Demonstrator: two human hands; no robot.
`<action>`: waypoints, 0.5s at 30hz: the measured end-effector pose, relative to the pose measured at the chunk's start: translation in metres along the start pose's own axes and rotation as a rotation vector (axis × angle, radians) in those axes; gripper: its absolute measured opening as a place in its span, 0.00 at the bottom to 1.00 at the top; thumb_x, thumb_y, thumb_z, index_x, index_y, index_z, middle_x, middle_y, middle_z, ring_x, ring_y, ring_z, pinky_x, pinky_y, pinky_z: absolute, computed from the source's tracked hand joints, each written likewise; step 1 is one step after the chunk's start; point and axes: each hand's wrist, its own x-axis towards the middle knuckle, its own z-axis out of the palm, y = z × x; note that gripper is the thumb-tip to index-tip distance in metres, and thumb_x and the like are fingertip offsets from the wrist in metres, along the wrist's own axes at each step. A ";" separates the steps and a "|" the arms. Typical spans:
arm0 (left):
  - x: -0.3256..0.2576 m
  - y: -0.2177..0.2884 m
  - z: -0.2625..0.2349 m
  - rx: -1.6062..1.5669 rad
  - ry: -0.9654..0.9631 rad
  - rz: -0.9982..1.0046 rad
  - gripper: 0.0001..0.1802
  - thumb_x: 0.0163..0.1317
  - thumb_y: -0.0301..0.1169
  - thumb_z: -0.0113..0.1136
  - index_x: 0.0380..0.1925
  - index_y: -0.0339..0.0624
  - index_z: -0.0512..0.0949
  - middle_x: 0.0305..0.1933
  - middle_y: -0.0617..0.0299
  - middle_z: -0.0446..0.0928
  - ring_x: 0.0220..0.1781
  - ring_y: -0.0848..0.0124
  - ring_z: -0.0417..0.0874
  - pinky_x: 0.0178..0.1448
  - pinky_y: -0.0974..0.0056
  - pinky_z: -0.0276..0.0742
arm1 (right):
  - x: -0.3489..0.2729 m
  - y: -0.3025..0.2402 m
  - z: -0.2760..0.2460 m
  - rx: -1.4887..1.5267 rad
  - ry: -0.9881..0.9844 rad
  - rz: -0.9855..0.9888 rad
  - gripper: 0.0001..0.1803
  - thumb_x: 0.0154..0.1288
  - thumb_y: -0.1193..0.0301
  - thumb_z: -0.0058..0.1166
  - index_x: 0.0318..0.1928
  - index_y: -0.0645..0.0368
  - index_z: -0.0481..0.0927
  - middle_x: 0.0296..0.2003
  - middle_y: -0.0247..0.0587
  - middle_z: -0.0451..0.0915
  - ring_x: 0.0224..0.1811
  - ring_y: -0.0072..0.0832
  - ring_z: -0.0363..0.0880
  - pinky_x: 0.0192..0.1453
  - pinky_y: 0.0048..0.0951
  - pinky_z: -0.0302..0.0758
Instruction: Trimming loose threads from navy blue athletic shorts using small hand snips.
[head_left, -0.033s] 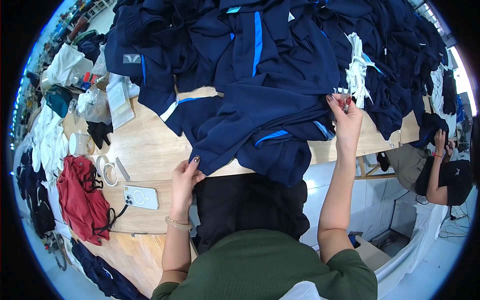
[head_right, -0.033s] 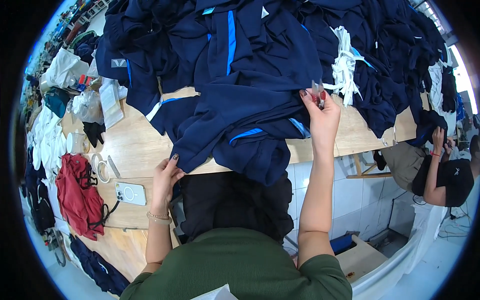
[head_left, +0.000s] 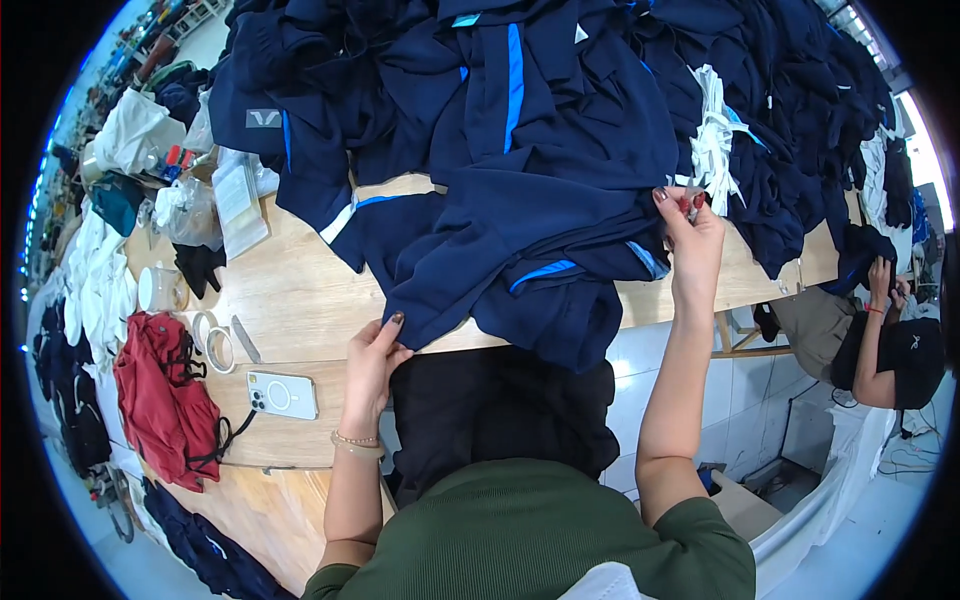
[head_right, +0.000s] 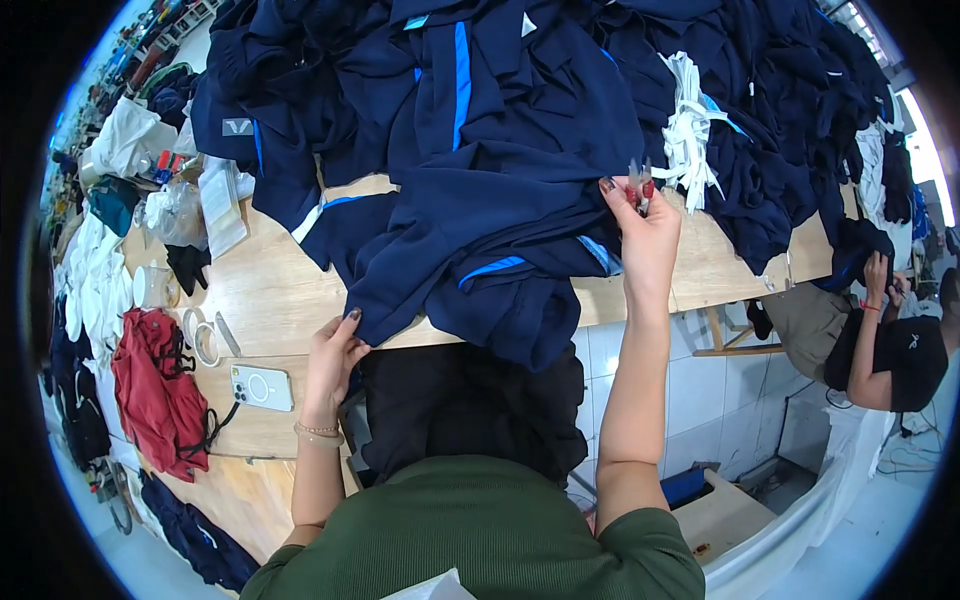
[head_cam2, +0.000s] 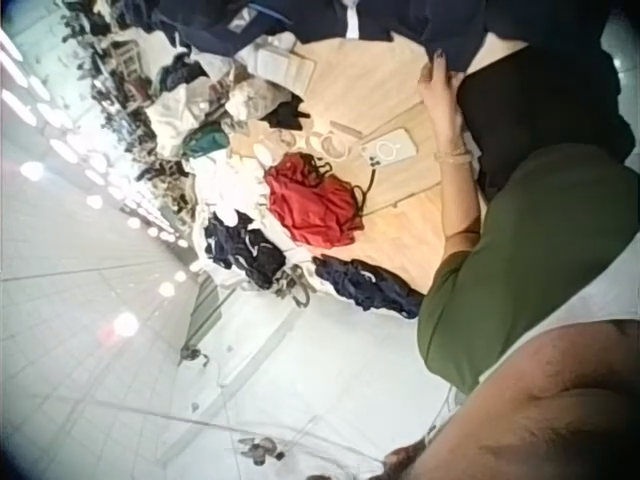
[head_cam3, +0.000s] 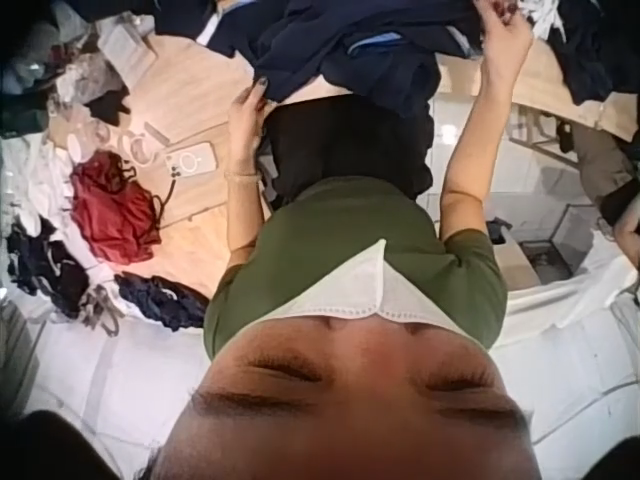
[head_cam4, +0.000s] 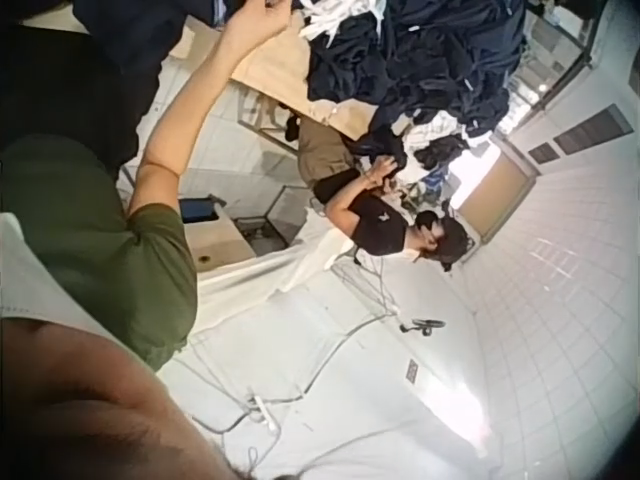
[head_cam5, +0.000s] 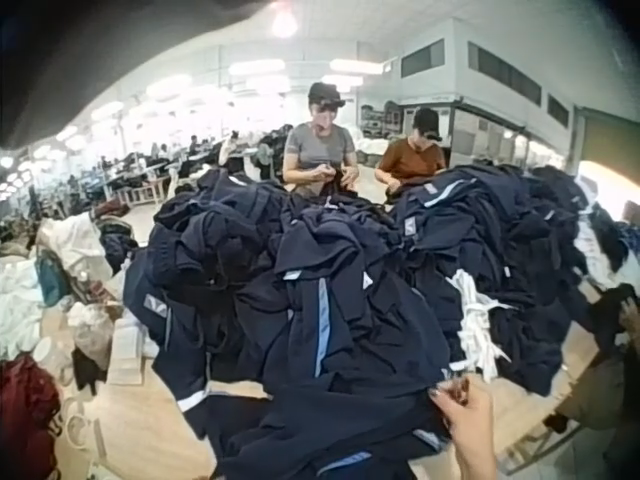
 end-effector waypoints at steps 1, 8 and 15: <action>0.000 0.002 0.002 -0.128 -0.130 -0.089 0.12 0.67 0.31 0.60 0.45 0.33 0.76 0.31 0.65 0.78 0.28 0.81 0.77 0.31 0.76 0.76 | 0.001 0.000 -0.005 0.000 0.006 -0.001 0.06 0.65 0.74 0.59 0.38 0.65 0.83 0.21 0.27 0.73 0.24 0.16 0.70 0.33 0.18 0.66; 0.027 0.061 -0.044 -0.405 0.084 0.449 0.05 0.70 0.29 0.54 0.41 0.43 0.78 0.33 0.69 0.80 0.27 0.84 0.77 0.28 0.79 0.72 | 0.002 -0.049 -0.001 0.772 0.154 0.519 0.07 0.68 0.72 0.55 0.41 0.61 0.82 0.19 0.26 0.71 0.20 0.14 0.65 0.26 0.19 0.59; 0.034 0.114 -0.041 -0.305 0.149 0.473 0.08 0.68 0.32 0.58 0.41 0.40 0.79 0.32 0.65 0.81 0.27 0.76 0.79 0.30 0.71 0.70 | 0.012 -0.023 -0.023 0.302 0.046 0.104 0.09 0.68 0.71 0.54 0.41 0.65 0.81 0.19 0.22 0.67 0.19 0.09 0.57 0.22 0.16 0.49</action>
